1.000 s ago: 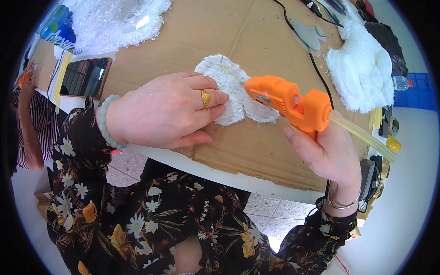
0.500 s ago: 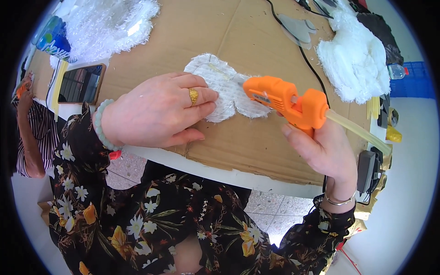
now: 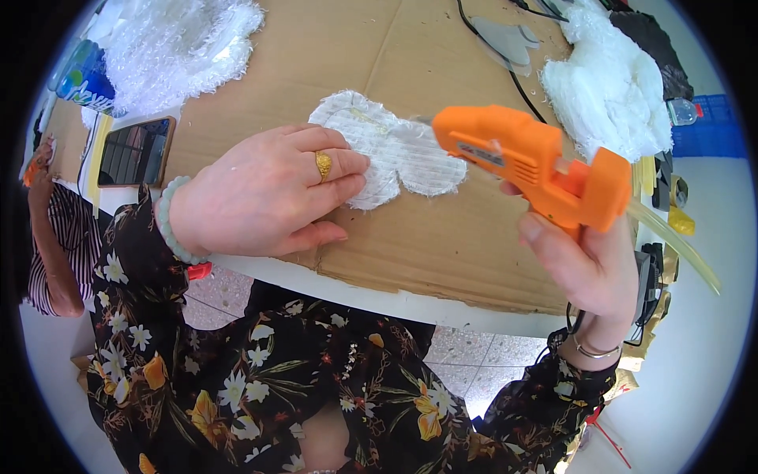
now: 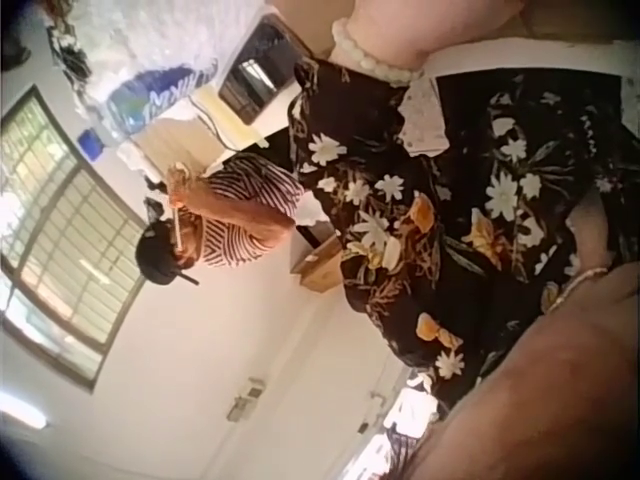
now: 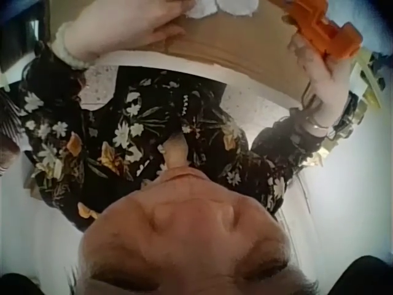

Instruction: Applying hot glue to cotton padding and assembling it onto a cardboard base to create a decorative object.

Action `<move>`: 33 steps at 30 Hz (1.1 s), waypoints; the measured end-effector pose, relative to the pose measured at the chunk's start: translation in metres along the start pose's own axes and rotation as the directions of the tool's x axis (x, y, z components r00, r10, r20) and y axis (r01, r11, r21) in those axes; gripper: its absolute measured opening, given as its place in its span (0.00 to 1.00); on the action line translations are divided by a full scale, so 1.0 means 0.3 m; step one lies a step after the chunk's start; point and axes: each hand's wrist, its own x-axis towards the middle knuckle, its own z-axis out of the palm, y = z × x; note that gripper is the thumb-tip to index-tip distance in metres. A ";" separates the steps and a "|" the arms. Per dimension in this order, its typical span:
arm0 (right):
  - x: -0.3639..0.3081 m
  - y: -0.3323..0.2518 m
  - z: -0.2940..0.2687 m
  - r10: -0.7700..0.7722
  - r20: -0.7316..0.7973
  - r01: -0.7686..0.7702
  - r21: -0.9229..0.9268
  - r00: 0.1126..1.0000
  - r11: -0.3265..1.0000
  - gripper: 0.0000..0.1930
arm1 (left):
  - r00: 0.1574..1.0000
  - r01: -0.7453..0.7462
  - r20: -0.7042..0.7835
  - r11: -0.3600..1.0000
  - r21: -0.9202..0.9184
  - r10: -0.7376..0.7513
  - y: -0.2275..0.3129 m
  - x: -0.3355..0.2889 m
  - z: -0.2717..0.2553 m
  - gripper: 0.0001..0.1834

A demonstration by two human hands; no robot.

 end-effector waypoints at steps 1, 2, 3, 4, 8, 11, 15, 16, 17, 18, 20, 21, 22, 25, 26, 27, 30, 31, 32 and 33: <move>0.003 0.004 0.008 0.002 -0.004 -0.002 -0.001 1.000 1.000 0.25 | 1.000 -0.008 -0.011 1.000 -0.006 0.008 -0.002 0.002 0.002 0.15; 0.013 0.010 0.024 -0.008 0.043 0.010 -0.029 0.999 1.000 0.25 | 1.000 -0.013 -0.011 1.000 -0.007 0.013 -0.001 0.003 0.004 0.15; 0.026 0.016 0.037 -0.020 0.093 0.025 -0.056 0.995 0.998 0.25 | 1.000 -0.005 -0.012 1.000 -0.010 0.005 0.000 -0.001 0.006 0.15; 0.036 0.020 0.042 -0.021 0.091 0.026 -0.055 0.996 0.998 0.25 | 1.000 0.003 -0.013 1.000 -0.013 -0.003 0.000 -0.002 0.007 0.15; 0.065 0.049 0.041 0.068 0.167 -0.033 -0.203 0.984 0.979 0.23 | 1.000 -0.012 -0.010 1.000 -0.027 0.012 -0.004 0.005 0.009 0.15; 0.077 0.030 0.043 0.108 0.201 -0.057 -0.246 0.974 0.968 0.22 | 1.000 0.016 0.000 1.000 0.003 -0.016 0.008 -0.008 0.003 0.15; 0.061 0.017 0.042 0.078 0.169 -0.050 -0.167 0.982 0.985 0.21 | 1.000 0.004 0.011 1.000 0.002 -0.004 0.003 -0.001 0.003 0.15; 0.059 0.020 0.041 0.080 0.168 -0.051 -0.167 0.982 0.985 0.21 | 1.000 0.006 0.017 1.000 0.005 -0.006 0.004 0.000 0.001 0.15; 0.059 0.027 0.038 0.074 0.189 -0.033 -0.212 0.979 0.977 0.21 | 1.000 0.005 0.017 1.000 0.004 -0.005 0.004 0.000 0.002 0.15; 0.061 0.033 0.036 0.067 0.212 -0.011 -0.256 0.975 0.967 0.21 | 1.000 0.003 0.006 1.000 -0.001 -0.003 0.003 -0.002 0.003 0.15; 0.065 0.043 0.029 0.062 0.227 0.003 -0.277 0.972 0.961 0.21 | 1.000 0.002 -0.004 1.000 -0.004 -0.002 0.004 -0.003 0.001 0.15; 0.067 0.047 0.026 0.061 0.241 0.015 -0.299 0.969 0.954 0.21 | 1.000 0.005 0.005 1.000 -0.002 -0.005 0.003 -0.001 0.002 0.15; 0.066 0.041 0.036 0.062 0.241 0.013 -0.299 0.969 0.954 0.21 | 1.000 0.007 0.014 1.000 0.000 -0.007 0.002 0.001 0.003 0.15; 0.054 0.017 0.062 0.072 0.068 -0.065 -0.105 0.995 0.992 0.15 | 1.000 -0.004 -0.007 1.000 -0.016 0.003 0.001 0.001 0.003 0.14; 0.050 0.016 0.061 0.042 0.072 -0.035 -0.103 0.997 0.994 0.15 | 1.000 -0.006 -0.008 1.000 -0.016 0.006 0.003 0.002 0.002 0.14; 0.048 0.018 0.062 0.013 0.076 -0.005 -0.100 0.997 0.995 0.15 | 1.000 -0.003 -0.003 1.000 -0.015 0.003 0.002 0.002 0.002 0.14; 0.048 0.031 0.019 0.066 0.244 0.003 -0.276 0.968 0.961 0.21 | 1.000 -0.001 -0.007 1.000 -0.018 0.001 0.000 0.000 0.006 0.15; 0.043 0.035 0.007 0.066 0.243 0.004 -0.275 0.968 0.961 0.21 | 1.000 0.001 -0.017 1.000 -0.021 -0.001 0.000 -0.001 0.006 0.15; 0.038 0.039 -0.004 0.059 0.253 0.016 -0.287 0.966 0.958 0.21 | 1.000 0.000 -0.016 1.000 -0.020 0.000 0.001 -0.001 0.006 0.15; 0.032 0.041 -0.012 0.051 0.263 0.031 -0.298 0.963 0.954 0.20 | 1.000 0.003 -0.011 1.000 -0.014 -0.003 0.002 -0.002 0.003 0.15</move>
